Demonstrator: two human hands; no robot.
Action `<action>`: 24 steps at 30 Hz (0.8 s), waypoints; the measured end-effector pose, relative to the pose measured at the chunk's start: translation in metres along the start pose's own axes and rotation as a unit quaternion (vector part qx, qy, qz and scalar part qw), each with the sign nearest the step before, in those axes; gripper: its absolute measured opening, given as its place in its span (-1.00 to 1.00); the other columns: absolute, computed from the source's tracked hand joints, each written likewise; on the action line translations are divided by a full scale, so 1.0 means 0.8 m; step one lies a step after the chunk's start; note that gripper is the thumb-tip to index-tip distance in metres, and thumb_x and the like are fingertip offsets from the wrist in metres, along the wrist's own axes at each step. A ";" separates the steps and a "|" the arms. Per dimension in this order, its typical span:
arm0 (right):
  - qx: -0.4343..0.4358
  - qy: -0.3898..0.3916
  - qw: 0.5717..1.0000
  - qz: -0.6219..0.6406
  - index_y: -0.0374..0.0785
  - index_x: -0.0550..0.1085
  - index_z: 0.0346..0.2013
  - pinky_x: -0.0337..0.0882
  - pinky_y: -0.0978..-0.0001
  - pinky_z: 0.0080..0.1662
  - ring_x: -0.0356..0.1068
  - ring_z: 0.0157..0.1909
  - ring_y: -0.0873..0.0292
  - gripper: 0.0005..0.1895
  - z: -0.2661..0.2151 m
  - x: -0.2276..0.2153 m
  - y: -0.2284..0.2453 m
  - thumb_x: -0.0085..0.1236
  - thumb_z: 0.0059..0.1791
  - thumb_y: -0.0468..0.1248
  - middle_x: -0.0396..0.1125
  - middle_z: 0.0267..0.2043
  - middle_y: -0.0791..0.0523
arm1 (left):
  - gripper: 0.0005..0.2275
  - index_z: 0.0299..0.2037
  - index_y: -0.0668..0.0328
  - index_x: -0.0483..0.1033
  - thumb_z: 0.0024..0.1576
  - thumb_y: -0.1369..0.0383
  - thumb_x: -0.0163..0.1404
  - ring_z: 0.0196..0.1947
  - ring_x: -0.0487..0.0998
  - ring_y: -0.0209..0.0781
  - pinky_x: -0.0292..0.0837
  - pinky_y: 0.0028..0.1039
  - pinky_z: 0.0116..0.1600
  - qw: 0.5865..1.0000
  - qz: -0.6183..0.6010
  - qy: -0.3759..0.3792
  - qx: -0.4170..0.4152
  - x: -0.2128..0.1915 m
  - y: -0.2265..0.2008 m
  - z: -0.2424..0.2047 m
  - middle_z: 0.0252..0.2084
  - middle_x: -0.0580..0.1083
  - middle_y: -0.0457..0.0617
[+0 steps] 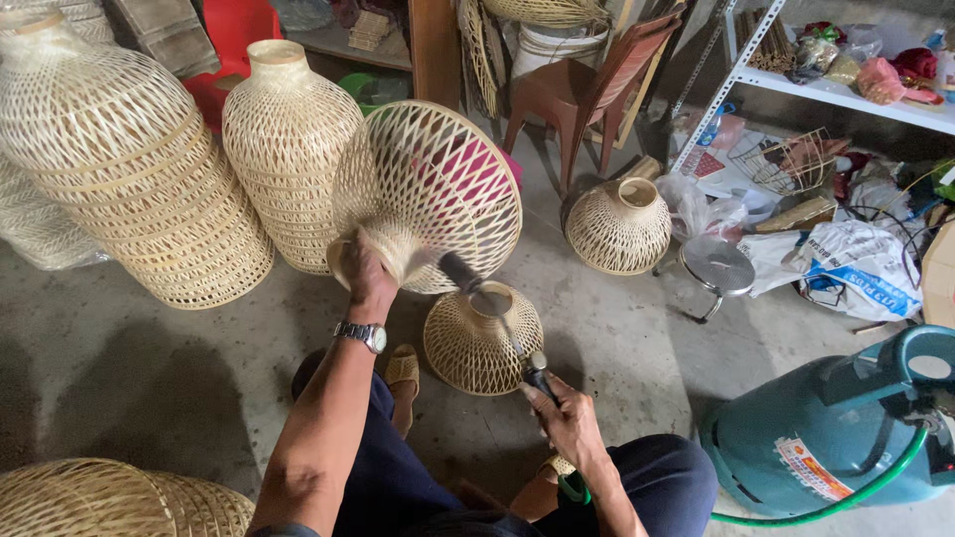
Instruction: The person uses a handheld gas torch to singe away loose fibers and imperfections from the interior and exterior of several woven bamboo lamp shades.
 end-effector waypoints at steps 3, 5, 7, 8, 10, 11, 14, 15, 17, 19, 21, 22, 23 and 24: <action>0.016 -0.070 0.997 -0.012 -0.26 0.56 -0.24 0.28 0.38 -0.58 0.25 -0.68 0.34 -0.64 0.009 -0.023 -0.011 0.15 0.02 0.00 0.29 -0.66 0.19 | -0.56 0.23 0.28 0.33 0.28 0.11 -0.08 0.16 0.50 0.01 0.49 -0.17 0.19 1.000 0.003 -0.019 -0.011 -0.006 -0.004 -0.005 0.19 0.43 0.10; 0.019 -0.128 0.991 -0.019 -0.28 0.55 -0.28 0.31 0.39 -0.58 0.27 -0.68 0.33 -0.62 0.012 -0.048 -0.017 0.14 0.02 0.02 0.29 -0.67 0.17 | -0.55 0.21 0.33 0.36 0.28 0.11 -0.06 0.13 0.52 0.01 0.51 -0.17 0.17 1.000 0.000 0.008 -0.007 -0.003 -0.003 0.002 0.17 0.45 0.11; 0.014 -0.081 0.996 -0.024 -0.34 0.54 -0.37 0.23 0.38 -0.56 0.21 -0.67 0.30 -0.57 0.016 -0.048 -0.022 0.17 0.03 0.02 0.26 -0.67 0.14 | -0.57 0.18 0.34 0.34 0.23 0.18 0.00 0.10 0.53 0.10 0.57 -0.07 0.15 0.999 -0.025 0.017 -0.018 -0.007 0.008 0.010 0.14 0.44 0.17; 0.015 -0.082 0.996 -0.024 -0.34 0.54 -0.37 0.23 0.38 -0.56 0.21 -0.67 0.30 -0.57 0.016 -0.050 -0.023 0.17 0.03 0.02 0.26 -0.67 0.14 | -0.57 0.18 0.34 0.34 0.23 0.18 0.00 0.10 0.53 0.10 0.57 -0.07 0.15 0.999 -0.025 0.017 -0.019 -0.012 0.011 0.015 0.14 0.44 0.17; 0.033 -0.053 0.997 -0.036 -0.29 0.56 -0.36 0.27 0.36 -0.58 0.24 -0.69 0.28 -0.61 0.018 -0.045 -0.027 0.17 -0.01 0.02 0.27 -0.67 0.15 | -0.56 0.21 0.40 0.36 0.21 0.24 0.04 0.10 0.52 0.12 0.54 -0.06 0.15 0.999 0.005 0.028 0.026 -0.017 0.004 0.023 0.16 0.42 0.21; 0.033 -0.053 0.997 -0.037 -0.29 0.56 -0.36 0.27 0.36 -0.58 0.24 -0.69 0.28 -0.61 0.020 -0.044 -0.025 0.17 -0.01 0.02 0.27 -0.67 0.15 | -0.56 0.21 0.40 0.36 0.21 0.24 0.04 0.10 0.52 0.12 0.54 -0.06 0.15 0.999 0.004 0.027 0.026 -0.019 0.005 0.024 0.16 0.42 0.21; 0.058 -0.121 0.991 -0.005 -0.36 0.53 -0.37 0.29 0.35 -0.58 0.25 -0.68 0.30 -0.57 0.017 -0.059 -0.027 0.16 0.04 0.01 0.26 -0.68 0.14 | -0.53 0.20 0.35 0.36 0.24 0.11 -0.04 0.10 0.53 0.06 0.54 -0.11 0.14 0.998 0.055 -0.038 0.021 -0.035 -0.001 0.015 0.15 0.43 0.17; 0.051 -0.087 0.995 0.004 -0.30 0.55 -0.30 0.27 0.36 -0.58 0.23 -0.67 0.32 -0.62 0.016 -0.053 -0.024 0.15 0.02 0.01 0.27 -0.66 0.17 | -0.52 0.19 0.33 0.36 0.26 0.07 -0.06 0.09 0.53 0.04 0.54 -0.13 0.13 0.996 0.070 -0.059 0.021 -0.037 -0.006 0.013 0.15 0.43 0.16; 0.048 -0.054 0.997 0.015 -0.24 0.58 -0.23 0.24 0.37 -0.57 0.22 -0.67 0.33 -0.65 0.011 -0.044 -0.023 0.15 0.00 0.01 0.29 -0.64 0.19 | -0.51 0.19 0.32 0.37 0.27 0.02 -0.09 0.09 0.53 0.02 0.54 -0.15 0.13 0.993 0.090 -0.078 0.018 -0.041 -0.013 0.007 0.15 0.44 0.15; 0.030 -0.035 0.999 -0.005 -0.22 0.57 -0.11 0.26 0.34 -0.59 0.22 -0.68 0.31 -0.62 0.010 -0.036 -0.018 0.16 -0.02 0.00 0.30 -0.63 0.18 | -0.51 0.19 0.35 0.35 0.23 0.08 -0.02 0.08 0.53 0.08 0.53 -0.07 0.11 1.000 0.019 -0.010 0.006 -0.028 -0.006 0.009 0.16 0.42 0.18; 0.044 -0.068 0.997 -0.012 -0.29 0.57 -0.13 0.27 0.34 -0.57 0.23 -0.67 0.29 -0.59 0.015 -0.038 -0.020 0.15 0.02 0.01 0.29 -0.63 0.13 | -0.51 0.19 0.35 0.35 0.23 0.08 -0.02 0.09 0.52 0.08 0.53 -0.07 0.11 1.000 0.010 -0.006 0.005 -0.032 0.003 0.013 0.16 0.42 0.17; 0.055 -0.100 0.993 -0.018 -0.37 0.58 -0.14 0.28 0.34 -0.56 0.24 -0.66 0.27 -0.56 0.018 -0.045 -0.020 0.15 0.06 0.01 0.29 -0.64 0.08 | -0.52 0.19 0.34 0.35 0.23 0.09 -0.02 0.09 0.52 0.08 0.53 -0.06 0.12 1.000 0.000 -0.002 0.010 -0.035 0.004 0.014 0.16 0.42 0.17; 0.054 -0.099 0.993 -0.020 -0.37 0.58 -0.14 0.28 0.34 -0.56 0.24 -0.66 0.27 -0.56 0.018 -0.046 -0.019 0.15 0.06 0.01 0.29 -0.64 0.08 | -0.52 0.20 0.34 0.34 0.23 0.09 -0.01 0.10 0.52 0.08 0.53 -0.06 0.12 1.000 -0.001 -0.009 0.009 -0.040 0.005 0.014 0.16 0.42 0.17; 0.056 -0.080 0.995 -0.023 -0.27 0.55 -0.06 0.28 0.35 -0.56 0.25 -0.67 0.29 -0.59 0.017 -0.043 -0.019 0.15 0.02 0.01 0.30 -0.63 0.12 | -0.52 0.20 0.34 0.34 0.23 0.09 -0.01 0.10 0.51 0.08 0.52 -0.06 0.13 1.000 -0.001 -0.012 0.010 -0.041 0.004 0.014 0.16 0.42 0.17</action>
Point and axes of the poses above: each hand's wrist, its own z-axis towards the middle knuckle, its own x-axis out of the palm, y = z × x, the point moved 10 cm from there along z, towards the middle knuckle
